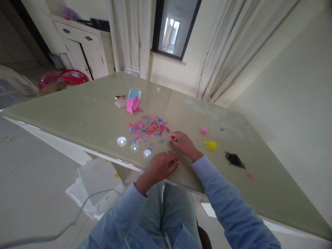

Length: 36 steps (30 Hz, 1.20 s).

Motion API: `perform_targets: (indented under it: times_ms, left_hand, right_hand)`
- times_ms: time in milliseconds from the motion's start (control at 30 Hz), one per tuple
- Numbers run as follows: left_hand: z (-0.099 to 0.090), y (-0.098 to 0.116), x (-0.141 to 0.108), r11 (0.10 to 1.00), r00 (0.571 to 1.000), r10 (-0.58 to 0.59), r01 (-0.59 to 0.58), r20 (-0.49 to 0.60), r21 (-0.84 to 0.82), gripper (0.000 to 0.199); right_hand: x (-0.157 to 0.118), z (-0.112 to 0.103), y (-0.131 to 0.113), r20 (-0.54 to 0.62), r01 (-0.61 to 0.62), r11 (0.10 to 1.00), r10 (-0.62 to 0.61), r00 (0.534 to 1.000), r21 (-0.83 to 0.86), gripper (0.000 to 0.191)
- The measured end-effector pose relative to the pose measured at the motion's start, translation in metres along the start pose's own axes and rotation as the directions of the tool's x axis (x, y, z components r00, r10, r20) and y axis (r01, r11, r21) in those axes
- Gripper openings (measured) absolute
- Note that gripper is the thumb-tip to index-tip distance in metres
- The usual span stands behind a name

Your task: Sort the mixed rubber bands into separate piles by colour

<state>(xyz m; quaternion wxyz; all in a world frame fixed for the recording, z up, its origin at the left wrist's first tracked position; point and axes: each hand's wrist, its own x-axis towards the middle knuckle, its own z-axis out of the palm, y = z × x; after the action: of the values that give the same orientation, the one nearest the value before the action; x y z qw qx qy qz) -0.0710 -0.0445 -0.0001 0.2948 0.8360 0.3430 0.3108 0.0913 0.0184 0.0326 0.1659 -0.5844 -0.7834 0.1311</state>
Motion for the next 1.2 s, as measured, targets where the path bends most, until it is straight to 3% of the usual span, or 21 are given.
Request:
perform_targets:
  times_ms: [100,300,433,500,533,567,633,667,700,767,833,933,1200]
  left_hand:
    - [0.001,0.000,0.001,1.000,1.000,-0.026,0.026,0.002,0.005,0.016]
    - [-0.001,0.001,0.002,0.999,0.999,-0.034,0.034,0.018,0.027,0.017]
    - [0.000,0.001,0.002,0.999,0.999,-0.047,0.047,0.003,0.024,0.017]
    - [0.000,0.000,0.002,0.999,0.999,-0.045,0.045,0.001,0.002,0.015]
    - [0.000,-0.001,0.002,0.999,0.999,-0.041,0.041,-0.002,-0.008,0.015]
    - [0.000,-0.001,0.002,0.999,0.999,-0.036,0.036,-0.005,-0.017,0.015]
    - [0.001,-0.002,0.002,0.999,0.999,-0.030,0.029,-0.019,-0.024,0.014]
    - [0.002,-0.003,0.002,0.999,0.999,-0.029,0.029,-0.026,-0.022,0.014]
    - [0.002,-0.004,0.001,0.999,0.999,-0.028,0.027,-0.034,-0.019,0.014]
    - [0.003,-0.005,0.001,1.000,0.999,-0.018,0.018,-0.048,-0.012,0.015]
    - [0.003,-0.005,0.001,1.000,0.998,-0.001,0.000,-0.061,-0.017,0.017]
    - [0.002,-0.005,0.001,0.999,0.997,0.006,-0.009,-0.079,-0.049,0.016]
    - [0.001,-0.005,0.003,0.998,0.997,-0.022,0.017,-0.079,-0.064,0.016]
  right_hand:
    - [0.016,0.006,-0.007,0.042,0.005,1.000,-0.004,0.999,-0.021,0.012]
    - [0.019,0.013,-0.012,0.014,-0.047,0.996,0.046,0.999,0.077,0.017]
    - [0.015,0.014,-0.014,-0.026,-0.071,0.982,0.076,0.997,0.174,0.016]
    - [0.009,0.012,-0.015,-0.018,-0.099,0.945,0.110,0.994,0.310,0.016]
    - [0.004,0.009,-0.016,0.013,-0.123,0.880,0.131,0.991,0.459,0.017]
    - [-0.002,0.006,-0.017,0.059,-0.149,0.754,0.145,0.988,0.640,0.019]
    - [-0.016,-0.003,-0.021,0.157,-0.192,0.328,0.129,0.979,0.925,0.025]
    - [-0.024,-0.008,-0.024,0.189,-0.201,0.110,0.105,0.976,0.973,0.027]
    - [-0.033,-0.014,-0.027,0.206,-0.203,-0.045,0.083,0.975,0.978,0.029]
    - [-0.049,-0.024,-0.036,0.212,-0.195,-0.231,0.052,0.976,0.953,0.027]
    - [-0.062,-0.033,-0.045,0.199,-0.181,-0.311,0.027,0.980,0.933,0.024]
    - [-0.075,-0.041,-0.052,0.182,-0.172,-0.349,-0.004,0.983,0.921,0.021]
    - [-0.094,-0.046,-0.040,0.143,-0.128,-0.311,0.028,0.989,0.942,0.018]
